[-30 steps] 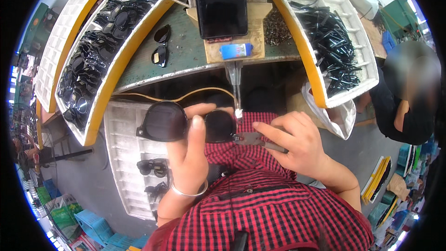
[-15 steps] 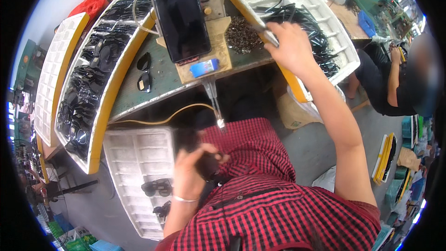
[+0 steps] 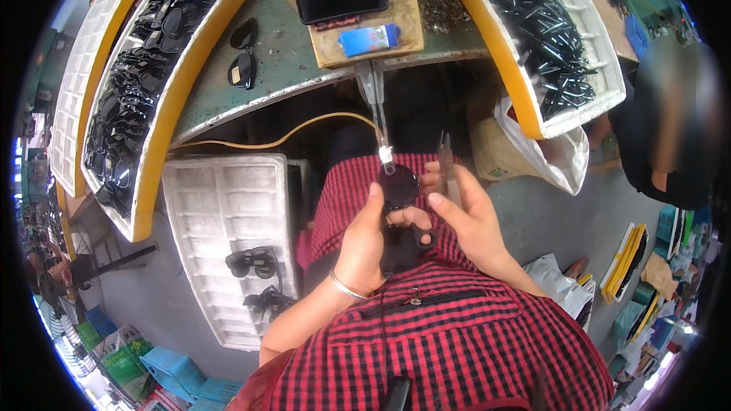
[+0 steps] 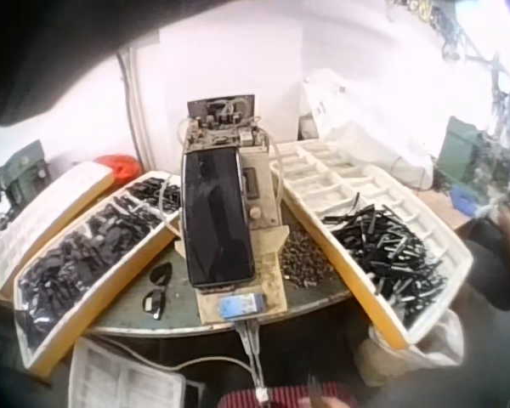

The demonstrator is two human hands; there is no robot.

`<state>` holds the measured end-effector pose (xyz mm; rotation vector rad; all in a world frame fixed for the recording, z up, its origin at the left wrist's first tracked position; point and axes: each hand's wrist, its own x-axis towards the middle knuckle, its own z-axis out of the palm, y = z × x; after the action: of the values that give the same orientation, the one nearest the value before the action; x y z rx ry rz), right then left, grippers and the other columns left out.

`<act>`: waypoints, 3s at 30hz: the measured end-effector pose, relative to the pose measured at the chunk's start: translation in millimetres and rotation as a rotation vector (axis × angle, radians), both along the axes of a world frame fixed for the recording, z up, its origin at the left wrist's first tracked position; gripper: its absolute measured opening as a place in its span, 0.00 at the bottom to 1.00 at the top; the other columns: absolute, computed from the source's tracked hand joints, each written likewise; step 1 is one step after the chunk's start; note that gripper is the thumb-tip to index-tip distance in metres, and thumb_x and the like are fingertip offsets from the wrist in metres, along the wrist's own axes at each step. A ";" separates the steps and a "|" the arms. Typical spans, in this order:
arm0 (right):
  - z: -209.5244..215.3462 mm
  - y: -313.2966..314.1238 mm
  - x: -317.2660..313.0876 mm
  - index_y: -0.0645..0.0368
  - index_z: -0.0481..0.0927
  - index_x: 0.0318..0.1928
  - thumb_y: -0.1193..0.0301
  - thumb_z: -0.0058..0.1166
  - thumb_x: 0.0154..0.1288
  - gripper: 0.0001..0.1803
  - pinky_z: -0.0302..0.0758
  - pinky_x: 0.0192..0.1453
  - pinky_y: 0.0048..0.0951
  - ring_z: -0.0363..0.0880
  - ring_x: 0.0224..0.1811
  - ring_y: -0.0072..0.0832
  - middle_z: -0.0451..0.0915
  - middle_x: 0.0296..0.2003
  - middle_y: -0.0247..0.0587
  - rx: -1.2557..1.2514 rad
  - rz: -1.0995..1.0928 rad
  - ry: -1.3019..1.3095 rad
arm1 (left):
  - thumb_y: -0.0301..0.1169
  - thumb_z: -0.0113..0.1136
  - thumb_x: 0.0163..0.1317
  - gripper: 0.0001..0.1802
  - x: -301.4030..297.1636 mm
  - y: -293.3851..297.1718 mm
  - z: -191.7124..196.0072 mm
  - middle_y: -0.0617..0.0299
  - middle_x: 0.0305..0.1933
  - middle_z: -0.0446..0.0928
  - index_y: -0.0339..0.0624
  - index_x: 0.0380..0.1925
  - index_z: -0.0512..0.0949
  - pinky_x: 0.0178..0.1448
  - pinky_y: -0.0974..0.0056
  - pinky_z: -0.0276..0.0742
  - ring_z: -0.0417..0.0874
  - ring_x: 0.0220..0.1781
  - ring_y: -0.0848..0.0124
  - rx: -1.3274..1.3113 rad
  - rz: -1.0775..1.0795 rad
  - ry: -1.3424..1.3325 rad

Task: The person repeatedly picks up black sunglasses frames and uses pliers to adjust the bridge and arms. The person places the adjusted frames into a white tray on the workbench. The process is repeated for multiple units throughout the clip.

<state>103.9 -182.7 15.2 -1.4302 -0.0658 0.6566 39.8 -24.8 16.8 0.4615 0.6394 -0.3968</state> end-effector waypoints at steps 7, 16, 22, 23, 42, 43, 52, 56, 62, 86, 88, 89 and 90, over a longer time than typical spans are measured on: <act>10.5 5.6 -4.5 0.65 0.68 0.60 0.78 0.53 0.67 0.22 0.71 0.62 0.28 0.74 0.58 0.26 0.75 0.53 0.43 0.023 0.042 0.083 | 0.54 0.23 0.77 0.35 -7.5 -5.8 3.4 0.54 0.34 0.80 0.34 0.53 0.71 0.47 0.62 0.79 0.80 0.35 0.63 0.018 -0.014 -0.040; 17.2 5.2 -5.4 0.66 0.68 0.60 0.79 0.52 0.68 0.21 0.75 0.56 0.27 0.76 0.53 0.25 0.75 0.51 0.42 0.059 0.054 0.099 | 0.55 0.25 0.76 0.33 -9.4 -12.6 8.0 0.56 0.32 0.79 0.38 0.53 0.71 0.42 0.65 0.80 0.81 0.33 0.65 0.015 0.026 -0.023; 12.4 3.8 -6.8 0.65 0.67 0.60 0.79 0.51 0.68 0.21 0.75 0.54 0.25 0.77 0.51 0.24 0.75 0.50 0.42 0.076 0.053 0.076 | 0.55 0.24 0.76 0.33 -9.2 -13.8 7.2 0.56 0.32 0.78 0.38 0.52 0.71 0.42 0.65 0.80 0.81 0.33 0.65 0.039 0.017 -0.018; 13.5 3.8 -6.7 0.65 0.67 0.60 0.79 0.51 0.68 0.21 0.75 0.54 0.25 0.77 0.51 0.24 0.75 0.50 0.42 0.076 0.052 0.097 | 0.55 0.23 0.76 0.34 -9.4 -14.0 6.8 0.56 0.32 0.78 0.38 0.51 0.71 0.42 0.65 0.80 0.81 0.32 0.65 0.045 0.015 -0.020; 7.9 -8.6 -4.2 0.61 0.75 0.56 0.76 0.58 0.62 0.21 0.73 0.55 0.29 0.78 0.49 0.29 0.78 0.46 0.42 -0.255 0.106 -0.294 | 0.52 0.26 0.77 0.31 -11.0 -8.9 -0.6 0.54 0.33 0.79 0.37 0.52 0.70 0.46 0.61 0.81 0.80 0.32 0.64 0.023 0.019 0.020; 10.5 -12.8 -0.5 0.60 0.77 0.55 0.75 0.60 0.60 0.21 0.74 0.54 0.31 0.78 0.48 0.31 0.79 0.44 0.43 -0.386 0.137 -0.429 | 0.52 0.26 0.77 0.31 -13.0 -8.5 -0.2 0.53 0.33 0.79 0.36 0.52 0.70 0.47 0.60 0.81 0.80 0.32 0.64 0.031 0.002 0.001; 45.4 -24.0 22.6 0.52 0.81 0.51 0.74 0.62 0.47 0.25 0.70 0.45 0.36 0.75 0.39 0.35 0.76 0.33 0.35 -0.853 0.348 -1.239 | 0.50 0.26 0.78 0.30 -18.3 -6.7 15.2 0.49 0.31 0.80 0.33 0.52 0.69 0.42 0.65 0.80 0.82 0.31 0.65 0.259 -0.169 -0.212; 49.3 -26.6 28.5 0.52 0.81 0.50 0.75 0.62 0.47 0.24 0.72 0.41 0.35 0.75 0.36 0.35 0.76 0.32 0.34 -0.838 0.413 -1.238 | 0.49 0.28 0.78 0.29 -19.1 -4.7 18.0 0.50 0.30 0.81 0.32 0.51 0.69 0.44 0.65 0.79 0.82 0.32 0.66 0.381 -0.198 -0.258; 56.9 -30.9 41.9 0.56 0.83 0.47 0.76 0.65 0.46 0.22 0.75 0.37 0.35 0.78 0.33 0.38 0.78 0.31 0.37 -0.623 0.463 -0.901 | 0.45 0.31 0.79 0.26 -17.9 2.0 31.9 0.50 0.30 0.81 0.31 0.49 0.69 0.45 0.66 0.78 0.83 0.34 0.66 0.499 -0.248 -0.365; 100.1 10.3 258.8 0.48 0.83 0.52 0.72 0.54 0.55 0.21 0.78 0.51 0.41 0.83 0.45 0.41 0.85 0.40 0.47 -1.310 0.079 -1.021 | 0.40 0.54 0.69 0.24 94.5 197.0 -41.6 0.39 0.51 0.78 0.30 0.55 0.73 0.59 0.56 0.72 0.79 0.53 0.49 2.112 0.437 -0.096; 91.1 32.2 264.2 0.53 0.83 0.51 0.71 0.56 0.57 0.19 0.77 0.54 0.40 0.82 0.48 0.39 0.84 0.42 0.46 -1.420 0.148 -1.193 | 0.41 0.56 0.67 0.25 113.1 210.0 -38.4 0.38 0.50 0.78 0.29 0.54 0.73 0.59 0.53 0.72 0.78 0.54 0.46 2.320 0.439 0.013; 88.2 39.7 267.0 0.56 0.83 0.50 0.70 0.57 0.57 0.18 0.77 0.55 0.39 0.81 0.49 0.40 0.83 0.42 0.47 -1.505 0.177 -1.297 | 0.41 0.56 0.66 0.26 122.5 214.2 -34.6 0.39 0.50 0.78 0.28 0.53 0.74 0.58 0.52 0.72 0.78 0.53 0.46 2.397 0.425 0.075; 84.6 45.6 269.3 0.59 0.82 0.48 0.70 0.59 0.55 0.18 0.75 0.57 0.39 0.79 0.51 0.40 0.82 0.42 0.49 -1.521 0.176 -1.326 | 0.42 0.58 0.65 0.24 127.2 217.9 -30.9 0.42 0.46 0.80 0.30 0.51 0.75 0.54 0.51 0.75 0.80 0.51 0.47 2.447 0.375 0.158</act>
<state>373.2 -137.1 99.8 -3.1417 -0.8799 -0.4293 166.9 193.1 -14.1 2.5520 1.0856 1.0147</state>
